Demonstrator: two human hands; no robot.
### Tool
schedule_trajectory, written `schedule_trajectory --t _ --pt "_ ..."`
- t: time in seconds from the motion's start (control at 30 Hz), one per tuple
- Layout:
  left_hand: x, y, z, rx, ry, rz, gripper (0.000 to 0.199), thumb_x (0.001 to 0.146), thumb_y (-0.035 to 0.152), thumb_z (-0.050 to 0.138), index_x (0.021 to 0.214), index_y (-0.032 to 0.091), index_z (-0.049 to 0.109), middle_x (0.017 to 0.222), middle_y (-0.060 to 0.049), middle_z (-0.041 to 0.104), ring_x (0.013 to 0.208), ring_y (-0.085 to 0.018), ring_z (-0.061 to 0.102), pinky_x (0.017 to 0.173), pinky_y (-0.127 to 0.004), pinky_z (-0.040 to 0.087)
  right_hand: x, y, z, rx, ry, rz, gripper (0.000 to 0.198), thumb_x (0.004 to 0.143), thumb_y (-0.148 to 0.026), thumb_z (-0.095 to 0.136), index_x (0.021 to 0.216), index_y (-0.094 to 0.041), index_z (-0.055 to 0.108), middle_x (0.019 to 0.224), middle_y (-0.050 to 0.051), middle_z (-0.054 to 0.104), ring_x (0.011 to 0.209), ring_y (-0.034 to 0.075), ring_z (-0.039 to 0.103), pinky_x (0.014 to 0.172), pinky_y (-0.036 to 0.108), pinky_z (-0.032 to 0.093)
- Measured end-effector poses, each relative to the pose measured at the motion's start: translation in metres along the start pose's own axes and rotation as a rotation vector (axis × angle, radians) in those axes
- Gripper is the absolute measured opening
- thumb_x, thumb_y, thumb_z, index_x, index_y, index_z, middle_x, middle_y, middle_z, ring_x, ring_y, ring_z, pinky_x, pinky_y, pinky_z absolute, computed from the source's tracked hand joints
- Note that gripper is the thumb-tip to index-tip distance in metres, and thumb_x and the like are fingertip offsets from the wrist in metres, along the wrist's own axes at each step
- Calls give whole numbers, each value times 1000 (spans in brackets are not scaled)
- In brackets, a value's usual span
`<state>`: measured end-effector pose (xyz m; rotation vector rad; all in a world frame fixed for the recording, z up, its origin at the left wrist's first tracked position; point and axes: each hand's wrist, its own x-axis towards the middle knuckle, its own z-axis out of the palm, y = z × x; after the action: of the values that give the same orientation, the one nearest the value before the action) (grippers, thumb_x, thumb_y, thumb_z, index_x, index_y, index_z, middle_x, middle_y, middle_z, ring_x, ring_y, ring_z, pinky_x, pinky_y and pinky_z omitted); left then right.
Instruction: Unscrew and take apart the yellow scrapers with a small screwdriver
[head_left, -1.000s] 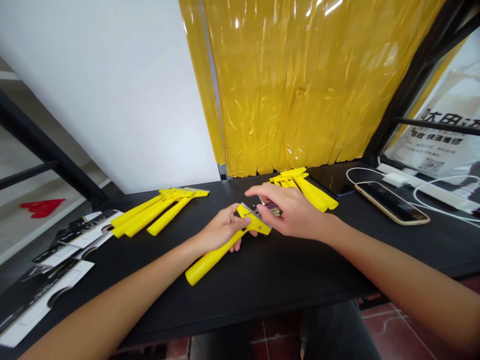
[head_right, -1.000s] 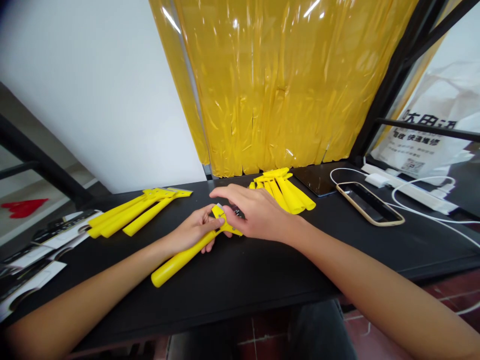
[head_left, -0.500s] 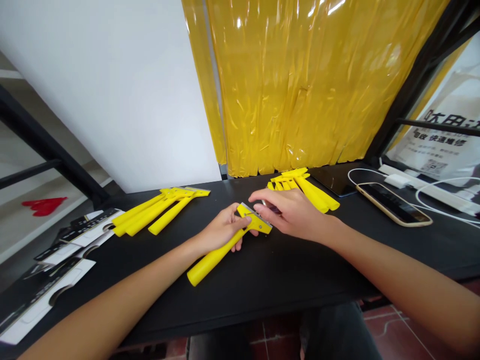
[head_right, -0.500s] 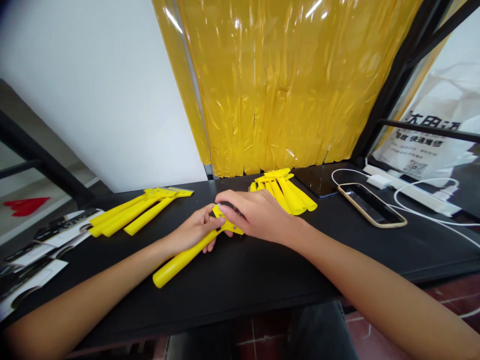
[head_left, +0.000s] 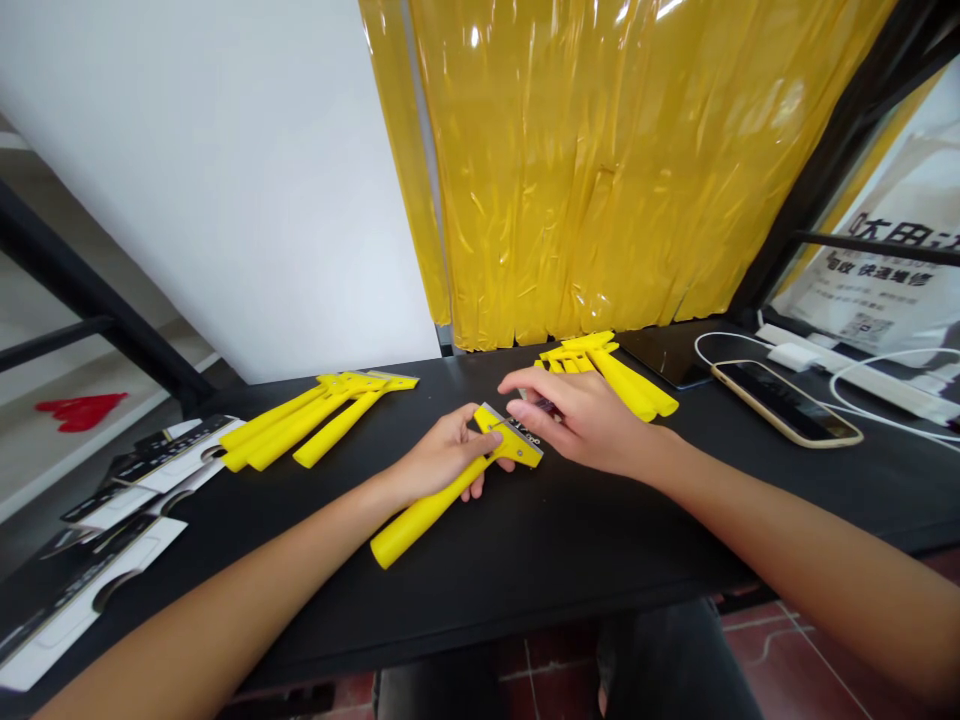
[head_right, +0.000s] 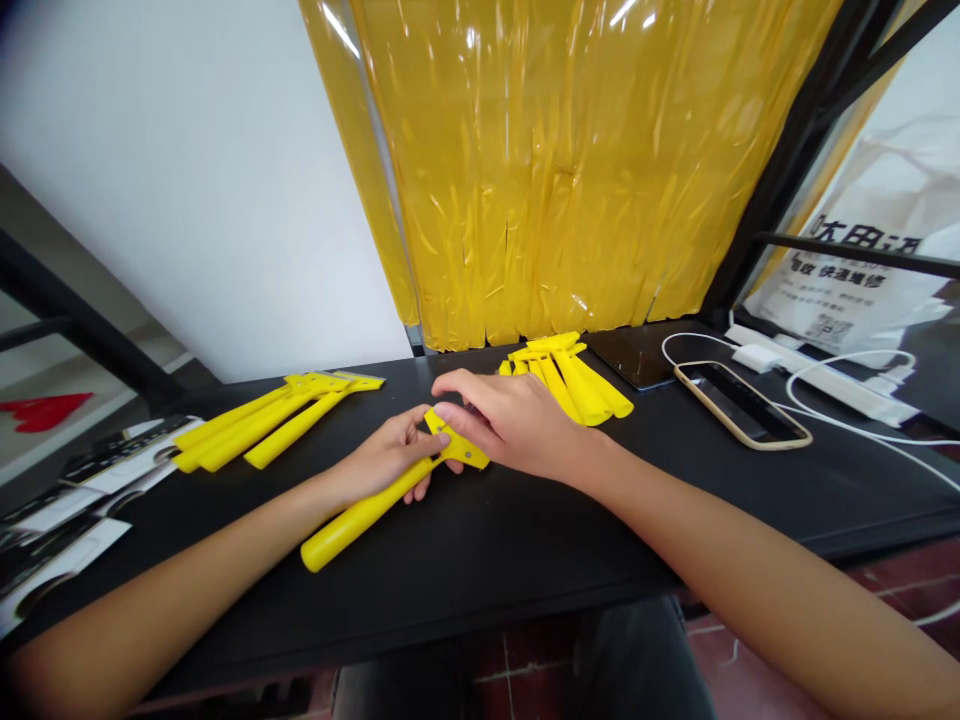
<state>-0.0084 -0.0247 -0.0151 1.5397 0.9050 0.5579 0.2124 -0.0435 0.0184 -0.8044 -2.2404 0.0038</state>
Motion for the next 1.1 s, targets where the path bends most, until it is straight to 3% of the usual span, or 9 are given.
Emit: schedule_trajectory --t 0.13,0.3,0.47,0.57,0.73,0.83,0.97,1.1 --pt "0 1 0 8 4 -15 35 92 42 64 109 19 45 83 -7 75 41 -13 60 35 -22 46 -1 0 -1 -15 5 37 26 102 -29 46 122 -19 59 88 1 72 63 12 60 61 26 39" --pt "0 1 0 11 -10 -3 28 94 38 60 108 19 44 88 -9 75 42 -13 61 36 -23 47 -3 -1 0 59 14 -8 43 92 -17 50 135 -18 49 89 1 69 63 12 56 60 25 40" --pt "1 -1 -2 -14 0 0 31 92 35 62 110 20 42 88 -8 75 41 -14 61 34 -23 46 -1 1 1 0 29 58 25 99 -32 51 120 -20 60 87 2 70 68 13 61 64 26 41" --pt "0 -1 -1 -20 -10 23 33 91 35 64 111 20 43 88 -8 75 41 -13 61 35 -22 46 0 1 3 7 60 103 27 99 -28 51 124 -21 58 80 -1 68 61 12 57 61 26 41" --pt "-1 0 0 -32 2 32 35 89 36 66 111 20 43 88 -8 76 41 -13 61 34 -22 46 -1 0 3 33 101 -10 40 92 -19 56 132 -20 52 99 4 69 73 14 61 66 27 45" --pt "-2 4 -4 -24 13 51 35 89 36 66 112 20 44 88 -8 76 42 -13 61 34 -23 47 -1 1 1 23 95 -34 30 97 -26 54 126 -19 56 102 6 70 82 16 65 72 28 47" --pt "-5 16 -16 18 136 122 34 89 39 67 109 20 46 90 -7 75 41 -13 60 33 -23 46 0 3 -1 2 70 36 22 103 -33 46 113 -22 63 100 3 74 85 17 69 74 29 47" --pt "-7 24 -30 128 315 216 33 89 41 67 106 21 47 89 -5 74 45 -12 61 38 -24 47 3 3 1 -20 -5 118 26 104 -35 44 119 -24 63 105 1 75 85 18 70 74 30 46"
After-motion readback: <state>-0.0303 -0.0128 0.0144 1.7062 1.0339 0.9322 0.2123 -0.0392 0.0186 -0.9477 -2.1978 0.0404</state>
